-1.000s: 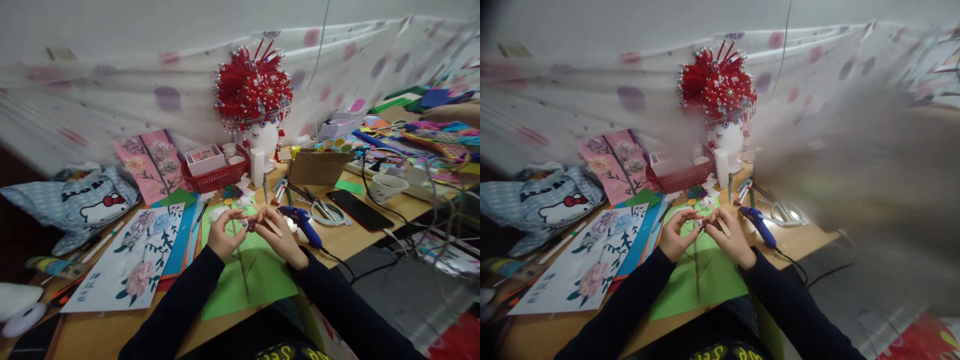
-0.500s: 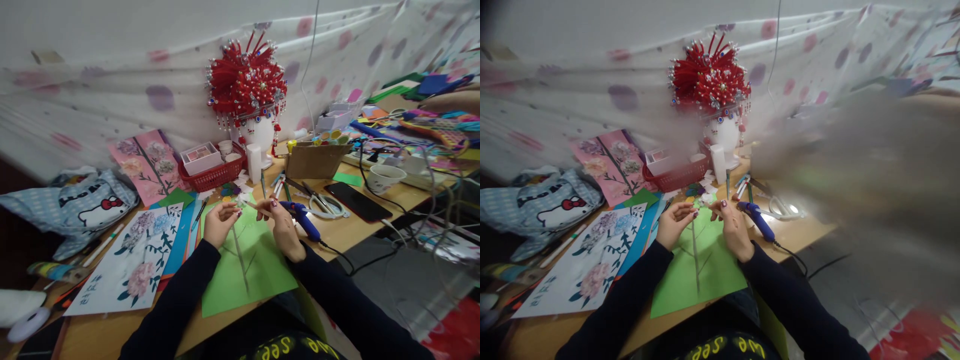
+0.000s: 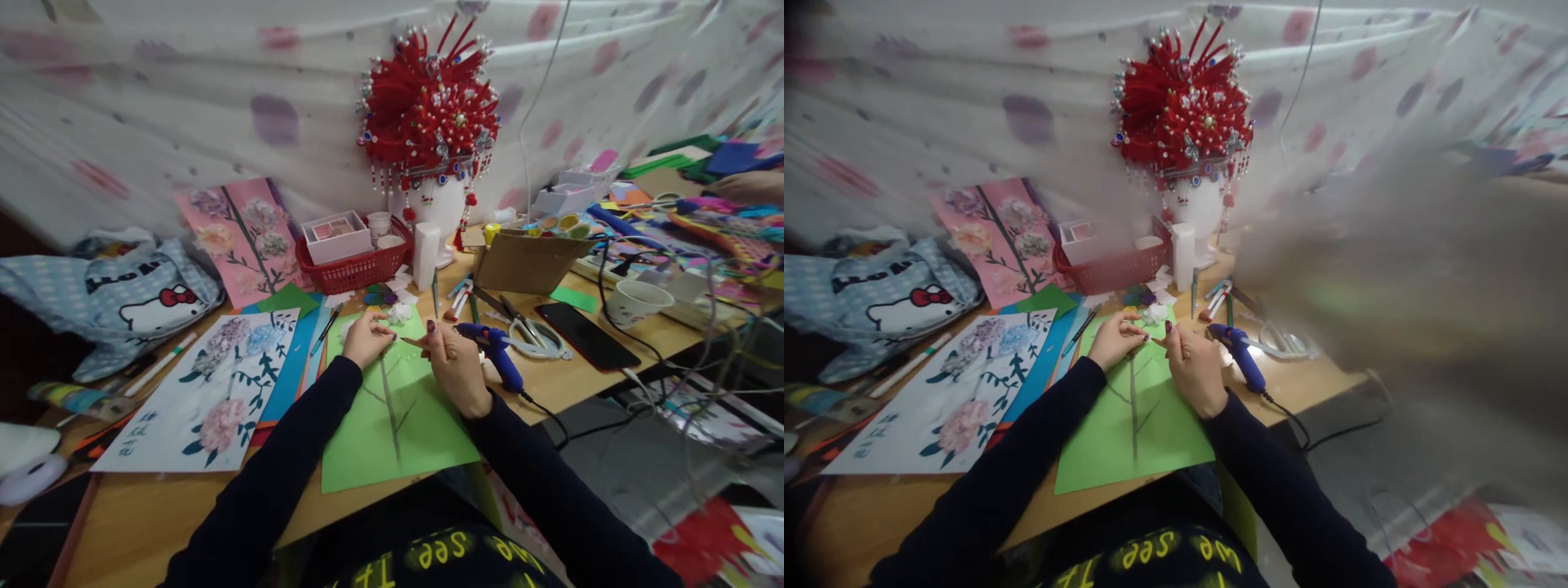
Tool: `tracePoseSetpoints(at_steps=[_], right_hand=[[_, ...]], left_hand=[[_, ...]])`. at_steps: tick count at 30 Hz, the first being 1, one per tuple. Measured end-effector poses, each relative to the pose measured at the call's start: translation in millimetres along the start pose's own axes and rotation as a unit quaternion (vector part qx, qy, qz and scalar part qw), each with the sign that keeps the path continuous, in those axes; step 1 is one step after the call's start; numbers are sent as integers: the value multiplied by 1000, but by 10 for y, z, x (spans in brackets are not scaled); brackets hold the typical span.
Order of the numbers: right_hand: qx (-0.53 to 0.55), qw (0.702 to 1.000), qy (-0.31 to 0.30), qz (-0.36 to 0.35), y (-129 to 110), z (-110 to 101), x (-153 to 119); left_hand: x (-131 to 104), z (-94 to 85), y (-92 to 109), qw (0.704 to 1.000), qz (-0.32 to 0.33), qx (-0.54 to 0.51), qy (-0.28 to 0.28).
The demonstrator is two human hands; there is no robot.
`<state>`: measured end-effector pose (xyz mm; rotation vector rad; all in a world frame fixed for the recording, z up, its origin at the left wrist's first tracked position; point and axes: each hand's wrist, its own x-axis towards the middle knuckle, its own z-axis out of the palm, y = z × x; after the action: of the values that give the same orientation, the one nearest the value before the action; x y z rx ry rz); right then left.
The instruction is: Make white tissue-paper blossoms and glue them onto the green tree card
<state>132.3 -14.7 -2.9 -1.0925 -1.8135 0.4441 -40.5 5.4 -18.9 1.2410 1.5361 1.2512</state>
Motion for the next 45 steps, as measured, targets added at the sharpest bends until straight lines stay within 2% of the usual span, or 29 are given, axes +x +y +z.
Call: tracePoseSetpoints(at_steps=[4,9,29,41,45], right_hand=[[-6,1000,-27,1,-7,12,5],[-8,999,-45,4,-13,18,19],[-62,996,-66,-21,-25,44,43],[-112,990,-86,-29,-122,114,355],[-100,993,-36,-51,-94,107,304]], left_hand=[[49,-2,-103,998,34,47,3],[39,3,-88,996,54,70,6],[29,33,-63,992,56,113,8],[55,31,-127,989,67,134,8],[45,36,-119,989,67,130,13]])
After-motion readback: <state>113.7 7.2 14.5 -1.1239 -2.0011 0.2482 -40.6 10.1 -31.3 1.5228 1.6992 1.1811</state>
